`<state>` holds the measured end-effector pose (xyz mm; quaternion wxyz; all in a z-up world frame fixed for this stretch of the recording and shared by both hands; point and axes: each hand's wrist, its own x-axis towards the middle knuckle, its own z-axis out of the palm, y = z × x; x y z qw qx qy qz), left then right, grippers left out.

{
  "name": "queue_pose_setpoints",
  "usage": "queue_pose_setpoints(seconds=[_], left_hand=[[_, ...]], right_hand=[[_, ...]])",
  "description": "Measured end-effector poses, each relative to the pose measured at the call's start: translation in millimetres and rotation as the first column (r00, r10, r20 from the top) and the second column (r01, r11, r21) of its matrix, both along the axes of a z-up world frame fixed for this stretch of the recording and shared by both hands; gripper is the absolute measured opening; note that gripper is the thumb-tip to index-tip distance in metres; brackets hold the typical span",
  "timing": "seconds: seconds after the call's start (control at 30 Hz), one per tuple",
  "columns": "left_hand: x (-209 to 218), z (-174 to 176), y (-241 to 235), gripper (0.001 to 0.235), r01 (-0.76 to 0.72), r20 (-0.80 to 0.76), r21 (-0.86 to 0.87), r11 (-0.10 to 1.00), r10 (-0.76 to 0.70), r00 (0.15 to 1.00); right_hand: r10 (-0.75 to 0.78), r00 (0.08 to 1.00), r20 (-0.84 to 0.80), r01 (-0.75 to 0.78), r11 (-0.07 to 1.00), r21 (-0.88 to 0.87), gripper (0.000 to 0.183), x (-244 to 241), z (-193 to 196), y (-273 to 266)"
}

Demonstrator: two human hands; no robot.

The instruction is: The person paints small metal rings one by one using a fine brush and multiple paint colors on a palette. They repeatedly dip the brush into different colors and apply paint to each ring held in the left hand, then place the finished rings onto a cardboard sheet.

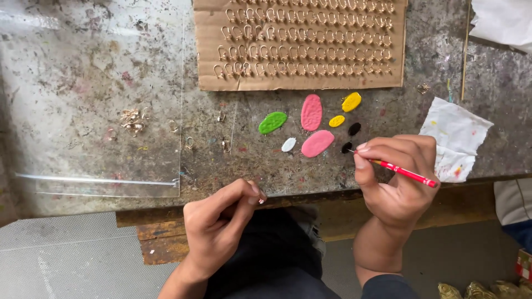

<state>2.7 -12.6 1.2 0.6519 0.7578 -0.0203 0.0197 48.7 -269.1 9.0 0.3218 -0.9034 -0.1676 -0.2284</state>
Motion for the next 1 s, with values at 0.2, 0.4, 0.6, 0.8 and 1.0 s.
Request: queue_pose_setpoints(seconds=[0.2,0.4,0.6,0.8,1.0], left_hand=[[1,1,0,0.01,0.008,0.016,-0.017,1.0,-0.007,1.0],[3,6,4,0.014,0.02,0.013,-0.022,1.0,-0.02,1.0],[-1,2,9,0.015,0.042,-0.008,-0.021,0.999,-0.042,0.999],[-3,-1,10,0.01,0.051,0.018,-0.035,0.998,-0.05,0.999],[-3,-3,10,0.01,0.061,0.04,-0.025,0.998,-0.06,0.997]], right_hand=[[-0.019,0.999,0.046,0.016,0.997,0.076,0.011,-3,-4,2],[-0.024,1.0,0.003,0.02,0.906,0.423,0.019,-23,6,46],[0.344,0.927,-0.151,-0.242,0.854,0.461,0.013,-30,14,78],[0.328,0.926,-0.188,-0.245,0.899,0.363,0.01,-32,13,87],[0.323,0.93,-0.175,-0.252,0.908,0.335,0.007,-34,6,84]])
